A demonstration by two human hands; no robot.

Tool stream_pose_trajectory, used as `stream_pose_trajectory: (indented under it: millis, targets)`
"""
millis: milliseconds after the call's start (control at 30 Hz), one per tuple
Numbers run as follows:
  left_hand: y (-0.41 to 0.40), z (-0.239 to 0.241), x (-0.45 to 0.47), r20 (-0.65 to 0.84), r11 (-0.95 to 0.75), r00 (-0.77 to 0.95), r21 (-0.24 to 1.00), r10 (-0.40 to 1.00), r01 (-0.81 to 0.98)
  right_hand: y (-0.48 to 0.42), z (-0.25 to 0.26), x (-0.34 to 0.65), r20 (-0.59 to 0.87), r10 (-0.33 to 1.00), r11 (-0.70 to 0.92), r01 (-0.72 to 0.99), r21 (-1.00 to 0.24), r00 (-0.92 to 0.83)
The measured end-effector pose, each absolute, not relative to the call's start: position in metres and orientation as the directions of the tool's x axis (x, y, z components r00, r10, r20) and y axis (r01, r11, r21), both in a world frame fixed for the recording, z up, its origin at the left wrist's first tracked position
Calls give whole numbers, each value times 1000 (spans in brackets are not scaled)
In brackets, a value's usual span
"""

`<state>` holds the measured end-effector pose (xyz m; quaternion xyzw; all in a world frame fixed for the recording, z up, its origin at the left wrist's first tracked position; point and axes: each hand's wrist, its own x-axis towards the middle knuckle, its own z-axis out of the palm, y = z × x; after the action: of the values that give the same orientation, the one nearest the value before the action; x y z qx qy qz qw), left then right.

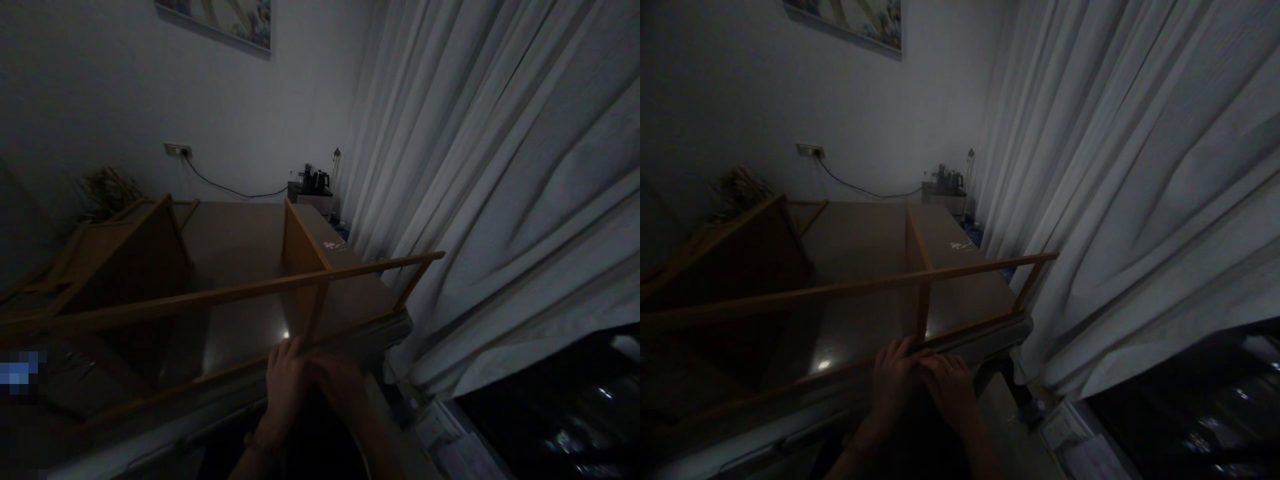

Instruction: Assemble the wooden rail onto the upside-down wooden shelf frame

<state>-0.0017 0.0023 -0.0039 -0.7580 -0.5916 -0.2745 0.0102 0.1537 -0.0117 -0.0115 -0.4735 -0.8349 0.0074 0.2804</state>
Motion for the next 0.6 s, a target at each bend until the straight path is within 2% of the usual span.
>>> stream_pose_trajectory:
  millis: [200, 300, 433, 533, 600]
  targets:
    - [1, 2, -1, 427, -303, 147, 326, 892, 896, -14, -12, 143, 507, 820, 506, 750, -427, -265]
    - [1, 1, -1, 432, -301, 145, 321, 890, 898, -17, -13, 135, 493, 861, 434, 682, -589, -122]
    - [3, -2, 0, 462, -309, 140, 314, 876, 898, -22, -15, 129, 340, 937, 278, 425, -862, 75]
    - [3, -1, 0, 476, -317, 147, 298, 867, 901, -24, -16, 127, 210, 972, 180, 245, -953, 105]
    - [2, 0, -1, 476, -317, 151, 292, 866, 902, -24, -16, 126, 162, 981, 139, 195, -971, 110]
